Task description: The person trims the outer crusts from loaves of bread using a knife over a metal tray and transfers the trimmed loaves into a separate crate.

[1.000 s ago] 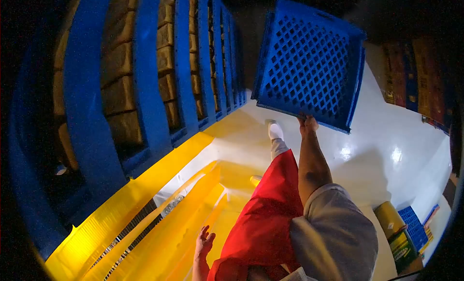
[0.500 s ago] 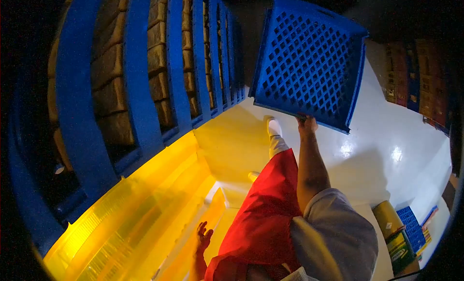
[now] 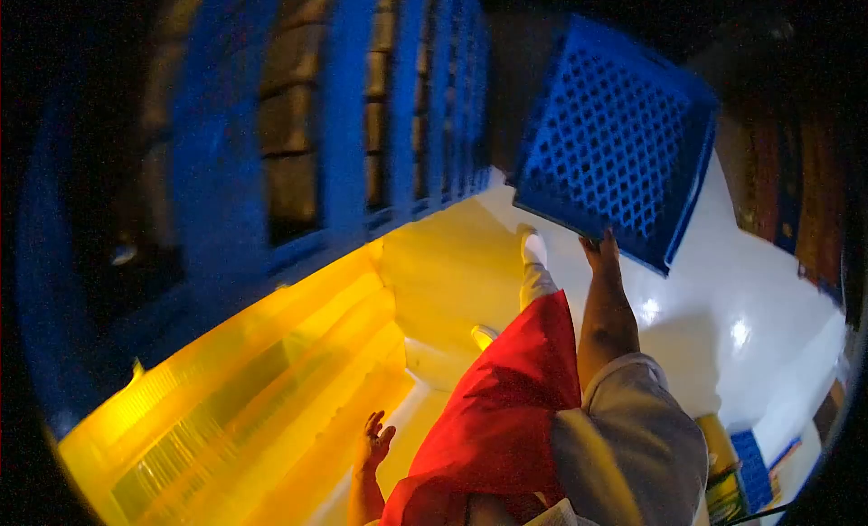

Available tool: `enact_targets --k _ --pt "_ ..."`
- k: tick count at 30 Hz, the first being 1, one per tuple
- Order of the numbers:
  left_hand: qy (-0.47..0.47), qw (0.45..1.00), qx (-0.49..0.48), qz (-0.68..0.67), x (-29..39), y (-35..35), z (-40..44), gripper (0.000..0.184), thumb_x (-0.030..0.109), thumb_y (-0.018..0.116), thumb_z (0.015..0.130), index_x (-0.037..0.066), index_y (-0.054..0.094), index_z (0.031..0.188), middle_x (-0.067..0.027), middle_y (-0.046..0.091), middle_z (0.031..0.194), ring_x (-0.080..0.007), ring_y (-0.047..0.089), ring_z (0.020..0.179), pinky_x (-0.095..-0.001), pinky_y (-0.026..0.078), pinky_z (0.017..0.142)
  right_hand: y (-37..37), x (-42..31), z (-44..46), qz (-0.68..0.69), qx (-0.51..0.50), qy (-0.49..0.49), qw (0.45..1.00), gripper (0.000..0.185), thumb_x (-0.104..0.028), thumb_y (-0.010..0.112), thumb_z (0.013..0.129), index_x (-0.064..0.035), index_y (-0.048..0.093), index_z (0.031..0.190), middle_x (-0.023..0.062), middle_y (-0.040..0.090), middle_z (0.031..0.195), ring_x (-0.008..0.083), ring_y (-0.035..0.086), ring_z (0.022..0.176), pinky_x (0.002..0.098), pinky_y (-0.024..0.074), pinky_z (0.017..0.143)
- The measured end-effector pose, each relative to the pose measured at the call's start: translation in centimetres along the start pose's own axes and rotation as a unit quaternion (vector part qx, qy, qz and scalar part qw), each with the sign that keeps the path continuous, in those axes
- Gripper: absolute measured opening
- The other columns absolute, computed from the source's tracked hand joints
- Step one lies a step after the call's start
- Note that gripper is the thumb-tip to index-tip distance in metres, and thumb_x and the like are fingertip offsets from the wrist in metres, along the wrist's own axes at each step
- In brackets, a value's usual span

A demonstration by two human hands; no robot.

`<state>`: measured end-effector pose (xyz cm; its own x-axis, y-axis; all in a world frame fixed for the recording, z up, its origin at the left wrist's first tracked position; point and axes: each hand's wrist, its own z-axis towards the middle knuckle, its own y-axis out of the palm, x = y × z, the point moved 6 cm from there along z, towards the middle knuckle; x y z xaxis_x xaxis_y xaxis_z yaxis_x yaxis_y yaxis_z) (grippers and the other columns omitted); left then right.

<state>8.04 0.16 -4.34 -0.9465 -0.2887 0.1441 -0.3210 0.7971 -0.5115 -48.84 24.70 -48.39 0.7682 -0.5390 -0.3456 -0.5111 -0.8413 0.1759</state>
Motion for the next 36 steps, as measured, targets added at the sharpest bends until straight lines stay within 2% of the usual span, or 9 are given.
enact_targets --k 3,5,8,12,19,22,26,28,36 --pt "0.1 0.964 0.044 0.242 0.9 -0.5 0.8 0.065 0.023 0.074 0.083 0.005 0.049 0.14 -0.0233 0.043 0.149 -0.0361 0.05 0.132 -0.044 0.044 0.105 0.1 2.1 -3.2 -0.289 -0.007 0.041 0.957 0.084 -0.047 0.085 0.074 -0.0187 0.041 0.141 0.0191 0.055 0.117 0.038 0.052 0.103 0.0603 0.0482 0.092" --pt "0.101 0.979 0.113 0.136 2.3 -1.2 0.1 0.067 0.02 0.075 0.081 0.006 0.049 0.141 -0.0237 0.041 0.15 -0.0371 0.044 0.136 -0.0438 0.041 0.108 1.0 5.5 -3.5 -0.753 -0.165 -0.002 0.637 0.062 -0.036 0.067 0.089 -0.0093 0.044 0.14 0.0113 0.058 0.12 0.0256 0.058 0.087 0.0463 0.0534 0.072" --pt "0.195 0.968 0.113 0.111 -0.1 -8.8 -1.7 0.07 0.017 0.077 0.08 0.007 0.048 0.142 -0.0233 0.037 0.153 -0.038 0.039 0.14 -0.0451 0.039 0.109 0.2 11.6 -19.5 -0.74 -0.505 -0.17 0.41 0.03 -0.028 0.05 0.096 -0.0077 0.06 0.116 0.0066 0.067 0.079 0.0219 0.05 0.045 0.0467 0.0442 0.043" --pt "0.205 0.943 0.262 -0.024 -0.5 -22.8 -3.5 0.069 0.014 0.075 0.082 0.008 0.046 0.144 -0.0213 0.031 0.157 -0.0351 0.036 0.142 -0.0459 0.041 0.105 15.1 25.0 -24.5 -0.797 -0.487 -0.333 -0.132 0.027 -0.027 0.058 0.088 -0.0088 0.07 0.106 0.0106 0.071 0.097 0.0278 0.062 0.077 0.0493 0.0488 0.069" --pt "0.506 0.769 0.164 -0.355 5.2 -44.6 -15.6 0.055 0.006 0.056 0.096 0.002 0.038 0.148 -0.0099 0.039 0.155 -0.0248 0.045 0.137 -0.0388 0.043 0.105 27.7 36.7 -52.5 -0.76 -0.566 -0.318 -0.01 0.042 -0.027 0.058 0.085 -0.0046 0.062 0.12 0.0239 0.065 0.113 0.0412 0.062 0.105 0.0498 0.0502 0.088" --pt "0.737 0.538 0.176 -0.368 5.9 -53.7 -31.5 0.098 0.067 0.06 0.083 0.0 0.033 0.15 -0.0196 0.033 0.156 -0.0414 0.043 0.135 -0.0495 0.04 0.108 30.2 38.2 -64.9 -0.68 -0.603 -0.416 0.013 0.042 -0.028 0.064 0.085 -0.0038 0.064 0.118 0.0226 0.066 0.114 0.0423 0.064 0.102 0.0478 0.0511 0.089" --pt "0.875 0.328 0.213 -0.284 -2.2 -55.2 -44.2 0.088 0.06 0.059 0.086 -0.001 0.037 0.146 -0.0211 0.038 0.149 -0.0402 0.047 0.128 -0.0474 0.044 0.102 32.8 37.7 -77.4 -0.675 -0.615 -0.403 0.056 0.04 -0.024 0.069 0.086 -0.0031 0.065 0.12 0.016 0.069 0.112 0.0305 0.068 0.096 0.0385 0.0537 0.085" --pt "0.89 0.276 0.237 -0.274 -6.4 -54.3 -46.1 0.083 0.056 0.059 0.087 -0.001 0.039 0.144 -0.0218 0.04 0.146 -0.0395 0.05 0.124 -0.0464 0.046 0.098 34.6 38.3 -82.1 -0.641 -0.65 -0.286 0.291 0.045 -0.025 0.07 0.087 0.0014 0.063 0.122 0.0163 0.07 0.11 0.0267 0.068 0.099 0.0372 0.0528 0.089" --pt "0.877 0.211 0.272 -0.337 -11.7 -55.3 -46.3 0.063 0.04 0.058 0.092 -0.002 0.047 0.137 -0.0247 0.051 0.133 -0.037 0.058 0.11 -0.0423 0.053 0.085 32.5 56.2 -102.8 -0.465 -0.868 -0.071 0.159 0.047 -0.026 0.057 0.1 -0.0081 0.047 0.143 0.0045 0.059 0.131 0.0131 0.056 0.11 0.0324 0.0483 0.092"
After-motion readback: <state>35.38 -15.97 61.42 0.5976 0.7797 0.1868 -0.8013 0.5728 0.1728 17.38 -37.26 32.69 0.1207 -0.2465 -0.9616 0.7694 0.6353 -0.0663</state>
